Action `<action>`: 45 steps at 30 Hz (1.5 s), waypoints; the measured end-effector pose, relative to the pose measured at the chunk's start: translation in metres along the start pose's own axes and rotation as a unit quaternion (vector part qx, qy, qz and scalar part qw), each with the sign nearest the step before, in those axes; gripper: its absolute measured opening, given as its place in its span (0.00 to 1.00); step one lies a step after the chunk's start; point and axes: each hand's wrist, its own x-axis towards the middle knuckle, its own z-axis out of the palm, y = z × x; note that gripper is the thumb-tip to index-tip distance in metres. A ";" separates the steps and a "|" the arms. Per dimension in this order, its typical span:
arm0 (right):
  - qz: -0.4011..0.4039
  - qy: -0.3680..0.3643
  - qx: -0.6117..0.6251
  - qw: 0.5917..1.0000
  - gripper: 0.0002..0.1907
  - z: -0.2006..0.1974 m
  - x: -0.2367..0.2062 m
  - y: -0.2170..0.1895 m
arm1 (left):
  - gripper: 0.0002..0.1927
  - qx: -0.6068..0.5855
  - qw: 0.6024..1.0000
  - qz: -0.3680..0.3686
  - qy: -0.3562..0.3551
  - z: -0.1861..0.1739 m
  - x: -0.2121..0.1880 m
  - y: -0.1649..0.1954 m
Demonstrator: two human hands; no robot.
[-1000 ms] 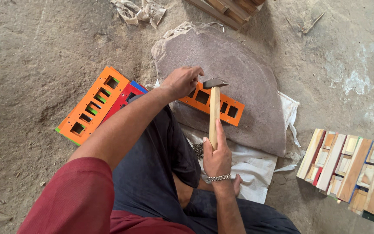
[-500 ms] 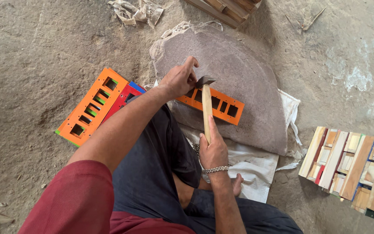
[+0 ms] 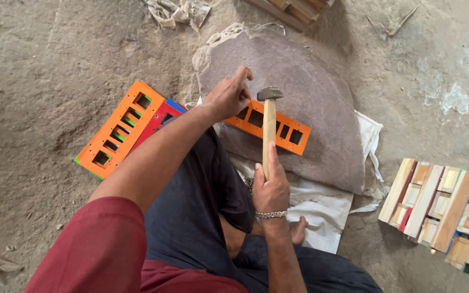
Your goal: The person sits on the floor and uses a hammer to drive nails into small wooden frames with rectangular cutouts. They repeatedly pick up frames, position them on a cushion, hammer nails, and stack the finished frames into a growing pile.
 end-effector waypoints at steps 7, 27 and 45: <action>-0.024 0.000 0.002 1.000 0.33 0.002 0.005 -0.001 | 0.26 -0.028 0.999 0.038 0.009 0.001 0.003 -0.009; 0.047 -0.032 0.025 0.998 0.34 0.013 0.003 0.010 | 0.27 -0.035 0.999 -0.003 -0.001 -0.003 0.003 0.002; -0.181 0.437 0.242 0.847 0.33 -0.067 -0.003 -0.027 | 0.23 -0.058 0.997 0.001 0.047 0.004 0.006 -0.008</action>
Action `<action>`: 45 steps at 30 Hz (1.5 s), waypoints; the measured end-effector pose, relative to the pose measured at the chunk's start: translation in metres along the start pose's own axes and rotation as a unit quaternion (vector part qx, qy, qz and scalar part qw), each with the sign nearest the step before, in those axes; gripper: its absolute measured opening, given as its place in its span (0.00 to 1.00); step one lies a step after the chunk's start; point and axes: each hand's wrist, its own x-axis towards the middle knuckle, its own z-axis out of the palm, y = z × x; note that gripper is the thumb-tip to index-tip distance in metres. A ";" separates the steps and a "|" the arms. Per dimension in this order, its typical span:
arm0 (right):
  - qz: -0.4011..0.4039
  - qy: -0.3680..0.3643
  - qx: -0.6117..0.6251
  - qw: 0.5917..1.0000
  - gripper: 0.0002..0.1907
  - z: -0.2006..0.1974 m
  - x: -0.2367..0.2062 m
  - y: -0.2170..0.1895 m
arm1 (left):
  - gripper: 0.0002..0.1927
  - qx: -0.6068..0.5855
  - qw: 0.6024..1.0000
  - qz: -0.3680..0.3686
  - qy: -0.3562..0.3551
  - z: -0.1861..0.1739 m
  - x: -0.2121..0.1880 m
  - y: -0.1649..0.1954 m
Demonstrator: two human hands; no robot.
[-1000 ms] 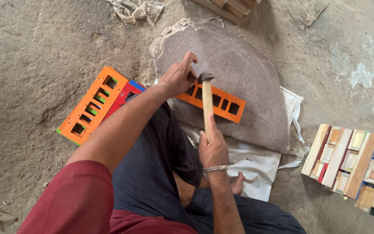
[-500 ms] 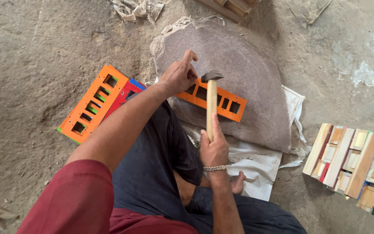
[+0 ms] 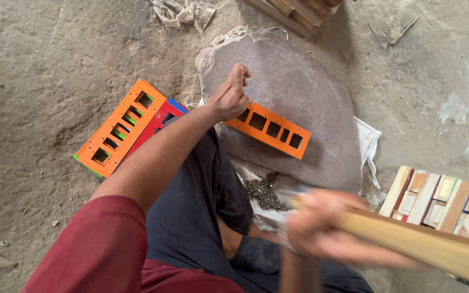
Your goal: The person sits on the floor and uses a hammer to drive nails into small wooden frames with rectangular cutouts. They repeatedly pick up frames, position them on a cushion, hammer nails, and stack the finished frames into a growing pile.
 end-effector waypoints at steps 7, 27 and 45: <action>0.186 -0.397 -0.219 0.871 0.34 0.044 -0.060 0.045 | 0.23 -0.035 0.997 0.046 0.043 0.002 -0.002 -0.005; -0.007 -0.284 -0.195 0.939 0.33 0.039 -0.065 0.037 | 0.23 -0.024 0.996 0.066 0.057 0.006 -0.004 -0.011; 0.451 -0.183 -0.204 0.849 0.37 -0.138 -0.085 0.081 | 0.48 0.331 0.904 0.189 -0.194 0.036 -0.025 0.055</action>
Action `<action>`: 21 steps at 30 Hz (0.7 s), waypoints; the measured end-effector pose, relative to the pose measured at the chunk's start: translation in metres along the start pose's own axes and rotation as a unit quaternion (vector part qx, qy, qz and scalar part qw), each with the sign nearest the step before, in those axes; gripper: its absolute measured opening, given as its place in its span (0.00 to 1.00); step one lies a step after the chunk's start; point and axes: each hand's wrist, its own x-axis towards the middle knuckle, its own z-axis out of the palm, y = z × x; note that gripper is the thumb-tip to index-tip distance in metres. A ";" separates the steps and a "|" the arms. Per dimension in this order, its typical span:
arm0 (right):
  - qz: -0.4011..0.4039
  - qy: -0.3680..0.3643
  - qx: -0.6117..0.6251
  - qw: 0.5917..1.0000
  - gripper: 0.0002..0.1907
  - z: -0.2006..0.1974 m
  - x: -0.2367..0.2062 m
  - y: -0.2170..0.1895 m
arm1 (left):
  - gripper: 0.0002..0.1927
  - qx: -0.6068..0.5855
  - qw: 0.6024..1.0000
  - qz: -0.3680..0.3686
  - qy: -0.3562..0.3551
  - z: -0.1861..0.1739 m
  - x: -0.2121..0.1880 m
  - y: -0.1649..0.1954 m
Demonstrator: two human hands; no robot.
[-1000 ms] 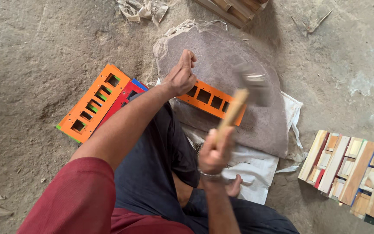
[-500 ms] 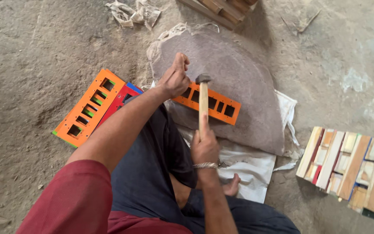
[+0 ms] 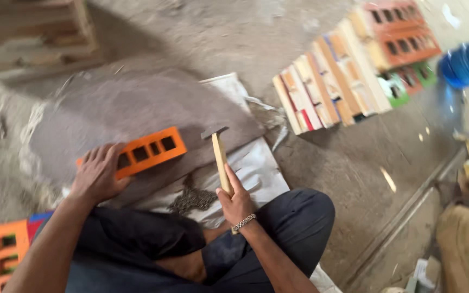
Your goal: The person sits on the floor and uses a hammer to drive nails into small wooden frames with rectangular cutouts. They repeatedly pick up frames, position them on a cushion, hammer nails, and stack the finished frames into a growing pile.
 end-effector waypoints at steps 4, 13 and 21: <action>0.170 -0.015 0.069 0.983 0.40 -0.001 0.007 -0.001 | 0.47 0.011 0.993 -0.112 -0.032 0.012 0.018 0.036; 0.286 -0.041 0.343 0.894 0.43 0.002 0.019 0.007 | 0.38 0.092 0.989 -0.117 -0.017 0.070 0.019 0.103; 0.290 -0.056 0.463 0.836 0.44 -0.001 0.025 0.023 | 0.25 -0.066 0.978 -0.198 0.015 0.095 0.045 0.128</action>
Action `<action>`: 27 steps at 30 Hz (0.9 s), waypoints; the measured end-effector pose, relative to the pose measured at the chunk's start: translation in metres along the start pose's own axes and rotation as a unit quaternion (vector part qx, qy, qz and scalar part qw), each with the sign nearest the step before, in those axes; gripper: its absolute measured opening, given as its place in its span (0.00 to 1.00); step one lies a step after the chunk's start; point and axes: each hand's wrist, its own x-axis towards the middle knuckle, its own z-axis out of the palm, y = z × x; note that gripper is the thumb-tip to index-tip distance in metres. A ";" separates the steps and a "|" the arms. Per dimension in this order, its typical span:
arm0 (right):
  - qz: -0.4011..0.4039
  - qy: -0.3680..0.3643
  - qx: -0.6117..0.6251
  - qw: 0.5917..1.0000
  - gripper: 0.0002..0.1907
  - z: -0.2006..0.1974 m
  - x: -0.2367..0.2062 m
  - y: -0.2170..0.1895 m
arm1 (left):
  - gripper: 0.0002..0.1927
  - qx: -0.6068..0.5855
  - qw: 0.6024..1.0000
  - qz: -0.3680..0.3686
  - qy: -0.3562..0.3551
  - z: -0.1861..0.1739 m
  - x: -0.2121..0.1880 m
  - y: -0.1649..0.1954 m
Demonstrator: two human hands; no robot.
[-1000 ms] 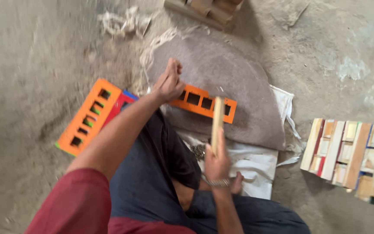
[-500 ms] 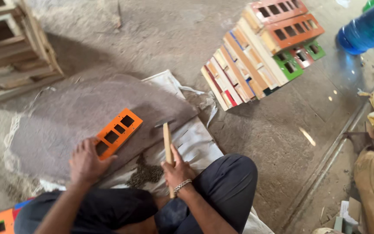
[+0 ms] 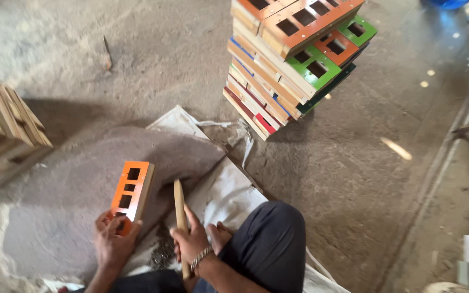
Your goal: The person sits on the floor and uses a hammer to drive nails into small wooden frames with rectangular cutouts. They repeatedly pick up frames, position them on a cushion, hammer nails, and stack the finished frames into a growing pile.
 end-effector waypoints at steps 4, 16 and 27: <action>0.041 -0.046 0.016 0.998 0.45 -0.005 0.005 0.008 | 0.25 -0.079 0.987 0.136 0.036 -0.016 0.019 0.091; -0.039 -0.111 0.005 0.993 0.47 -0.011 0.055 0.069 | 0.19 -0.119 0.873 0.467 -0.078 -0.041 0.041 0.489; 0.018 -0.139 0.016 0.990 0.40 -0.022 0.063 0.049 | 0.10 0.061 0.871 0.487 -0.008 0.034 0.085 0.606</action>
